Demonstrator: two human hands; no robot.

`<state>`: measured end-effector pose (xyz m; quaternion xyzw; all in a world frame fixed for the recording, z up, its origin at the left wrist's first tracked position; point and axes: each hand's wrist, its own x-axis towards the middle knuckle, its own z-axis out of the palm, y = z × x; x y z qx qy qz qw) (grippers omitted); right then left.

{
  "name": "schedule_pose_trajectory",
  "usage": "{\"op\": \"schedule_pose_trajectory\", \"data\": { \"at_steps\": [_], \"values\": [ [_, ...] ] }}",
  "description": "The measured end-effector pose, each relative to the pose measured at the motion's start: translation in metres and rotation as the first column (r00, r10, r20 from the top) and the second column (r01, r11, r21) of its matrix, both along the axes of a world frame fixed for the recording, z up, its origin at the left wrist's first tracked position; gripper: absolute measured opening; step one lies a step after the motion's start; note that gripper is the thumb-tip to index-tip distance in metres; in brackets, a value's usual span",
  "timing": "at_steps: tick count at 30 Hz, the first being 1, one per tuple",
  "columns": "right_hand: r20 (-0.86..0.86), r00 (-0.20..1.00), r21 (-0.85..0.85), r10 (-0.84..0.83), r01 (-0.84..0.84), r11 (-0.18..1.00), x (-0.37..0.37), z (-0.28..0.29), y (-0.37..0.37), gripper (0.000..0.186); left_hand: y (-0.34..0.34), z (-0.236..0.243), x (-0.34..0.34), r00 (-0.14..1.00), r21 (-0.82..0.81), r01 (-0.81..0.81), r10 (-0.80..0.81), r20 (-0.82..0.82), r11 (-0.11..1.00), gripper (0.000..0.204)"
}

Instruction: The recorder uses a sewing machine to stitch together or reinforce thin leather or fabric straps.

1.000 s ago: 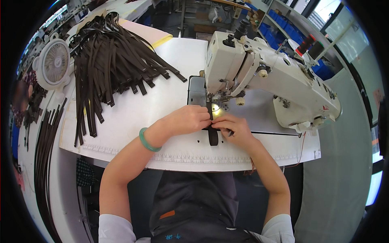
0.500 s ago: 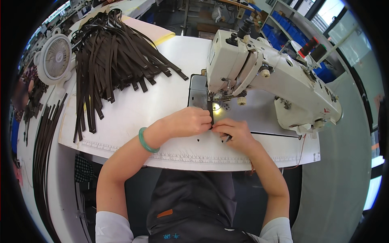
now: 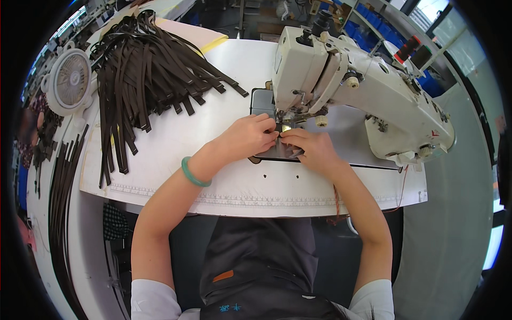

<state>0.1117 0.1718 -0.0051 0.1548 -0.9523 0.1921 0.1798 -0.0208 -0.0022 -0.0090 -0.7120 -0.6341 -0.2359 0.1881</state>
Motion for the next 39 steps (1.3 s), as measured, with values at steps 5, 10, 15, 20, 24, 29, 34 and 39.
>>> {"op": "schedule_pose_trajectory", "data": {
  "at_steps": [5, 10, 15, 20, 24, 29, 34, 39],
  "values": [
    [-0.035, 0.996, 0.032, -0.079, 0.080, 0.996, 0.006, 0.008, -0.003, 0.037, 0.006, -0.005, -0.006, 0.999, 0.050, -0.043, 0.043, -0.006, 0.998, 0.013],
    [-0.071, 0.984, -0.010, -0.164, 0.164, 0.986, 0.040, 0.019, -0.007, 0.034, 0.001, -0.013, -0.009, 0.928, -0.115, -0.179, 0.206, 0.310, 0.977, 0.013],
    [-0.137, 0.940, -0.197, -0.313, 0.284, 0.938, 0.061, 0.026, -0.012, 0.029, 0.026, -0.014, -0.039, 0.957, 0.054, -0.189, 0.172, 0.235, 0.980, 0.019],
    [-0.166, 0.858, -0.301, -0.485, 0.424, 0.854, 0.094, 0.024, 0.009, 0.022, 0.028, -0.009, -0.047, 0.961, -0.144, -0.031, 0.069, 0.266, 0.989, 0.020],
    [-0.312, 0.435, -0.688, -0.845, 0.509, 0.517, 0.126, 0.054, 0.101, 0.021, 0.026, -0.009, -0.050, 0.966, -0.135, -0.007, 0.042, 0.256, 0.991, 0.019],
    [-0.720, -0.060, -0.323, -0.691, 0.911, 0.258, 0.170, 0.121, 0.302, 0.032, 0.026, -0.008, -0.050, 0.969, -0.148, -0.055, 0.089, 0.232, 0.987, 0.017],
    [-0.238, -0.064, 0.103, -0.969, 0.990, -0.091, 0.243, 0.131, 0.446, 0.039, 0.036, -0.015, -0.051, 0.960, -0.111, -0.009, 0.040, 0.278, 0.994, 0.017],
    [0.112, 0.155, -0.593, -0.982, 0.803, 0.059, 0.259, 0.080, 0.427, 0.039, 0.030, -0.007, -0.047, 0.949, -0.130, -0.022, 0.061, 0.309, 0.991, 0.015]
  ]
}}
